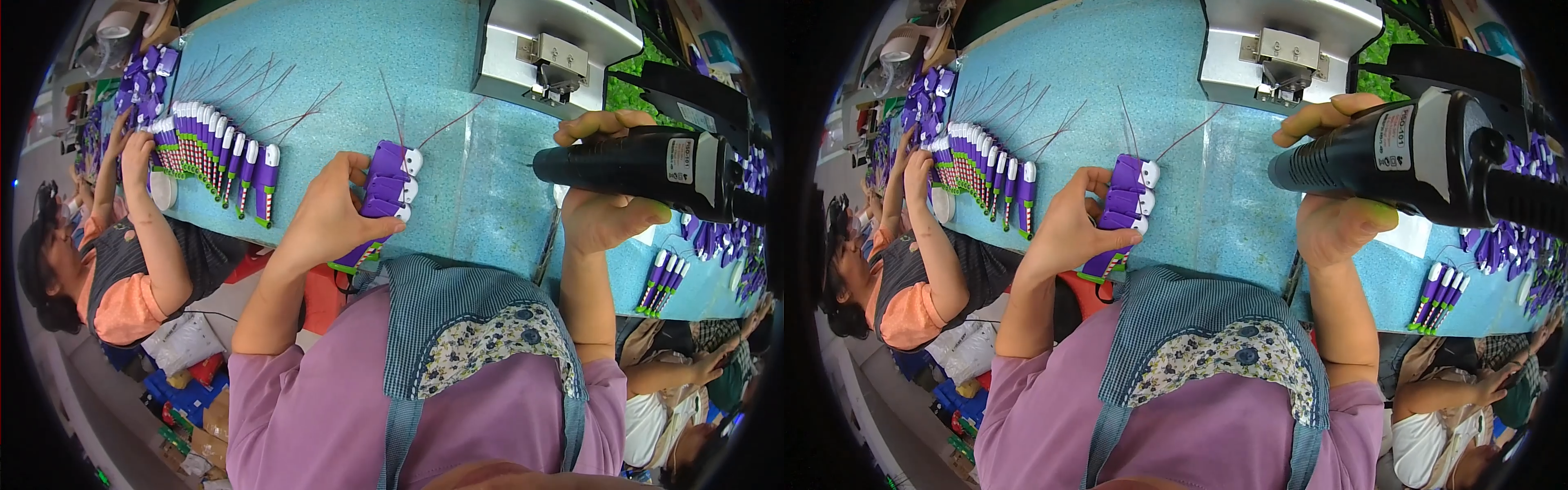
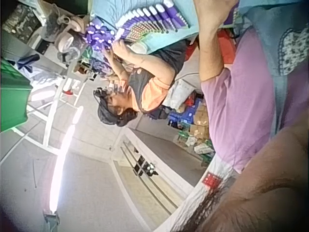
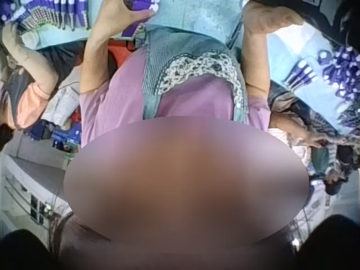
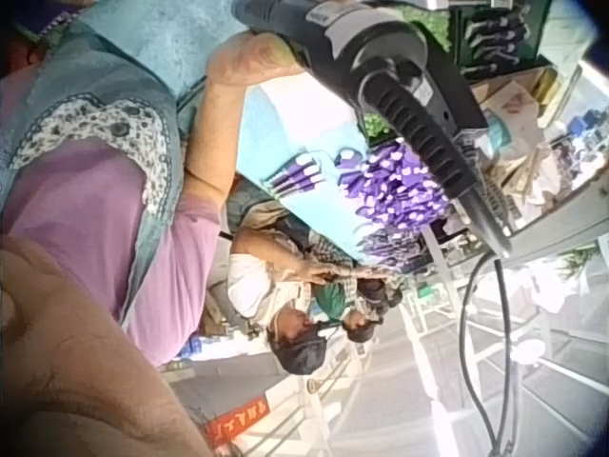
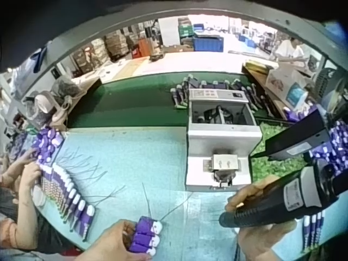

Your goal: The person places plastic toy parts into a container, then holds toy assemblies and drives screws into them using an electric screwdriver.

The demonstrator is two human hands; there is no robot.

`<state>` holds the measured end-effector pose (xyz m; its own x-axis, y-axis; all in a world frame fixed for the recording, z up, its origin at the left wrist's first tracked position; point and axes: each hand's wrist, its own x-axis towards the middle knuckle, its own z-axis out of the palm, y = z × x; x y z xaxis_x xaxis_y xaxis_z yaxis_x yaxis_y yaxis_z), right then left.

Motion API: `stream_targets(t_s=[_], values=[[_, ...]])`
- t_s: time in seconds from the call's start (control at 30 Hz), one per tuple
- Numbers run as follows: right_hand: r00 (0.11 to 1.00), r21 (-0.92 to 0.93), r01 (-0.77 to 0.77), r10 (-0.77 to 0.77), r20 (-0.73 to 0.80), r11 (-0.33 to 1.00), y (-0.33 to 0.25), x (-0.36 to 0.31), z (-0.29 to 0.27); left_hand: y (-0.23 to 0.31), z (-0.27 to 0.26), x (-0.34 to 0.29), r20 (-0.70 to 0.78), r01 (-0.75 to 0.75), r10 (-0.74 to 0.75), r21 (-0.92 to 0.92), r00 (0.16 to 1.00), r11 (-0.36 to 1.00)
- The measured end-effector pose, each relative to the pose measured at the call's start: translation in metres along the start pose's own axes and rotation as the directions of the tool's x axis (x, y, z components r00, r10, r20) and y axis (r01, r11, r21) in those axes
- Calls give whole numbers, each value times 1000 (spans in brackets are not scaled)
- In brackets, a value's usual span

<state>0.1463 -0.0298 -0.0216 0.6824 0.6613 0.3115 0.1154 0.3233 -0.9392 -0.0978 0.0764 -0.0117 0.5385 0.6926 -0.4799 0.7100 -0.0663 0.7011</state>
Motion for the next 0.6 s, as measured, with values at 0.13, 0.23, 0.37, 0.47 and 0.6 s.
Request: stream_targets(t_s=[0.13, 0.23, 0.37, 0.47, 0.6], values=[[999, 75, -35, 35, 1, 997, -3, 0, 0, -14, 14, 1, 138, 12, 1, -92, 990, 996], [999, 119, -35, 31, 38, 992, -4, -3, -3, -11, 20, 4, 42, -258, 260, -42, 965, 965], [978, 147, -49, 18, 208, 988, -13, -6, 2, 23, 14, -1, 284, 67, 275, -798, 919, 599], [856, 61, -122, 74, 512, 991, -20, -9, 1, 26, 19, 5, 292, 191, 520, -952, 803, 241], [872, -97, -67, 106, 479, 993, -32, -12, 20, 37, 18, 8, 377, 306, 602, -926, 704, 223]])
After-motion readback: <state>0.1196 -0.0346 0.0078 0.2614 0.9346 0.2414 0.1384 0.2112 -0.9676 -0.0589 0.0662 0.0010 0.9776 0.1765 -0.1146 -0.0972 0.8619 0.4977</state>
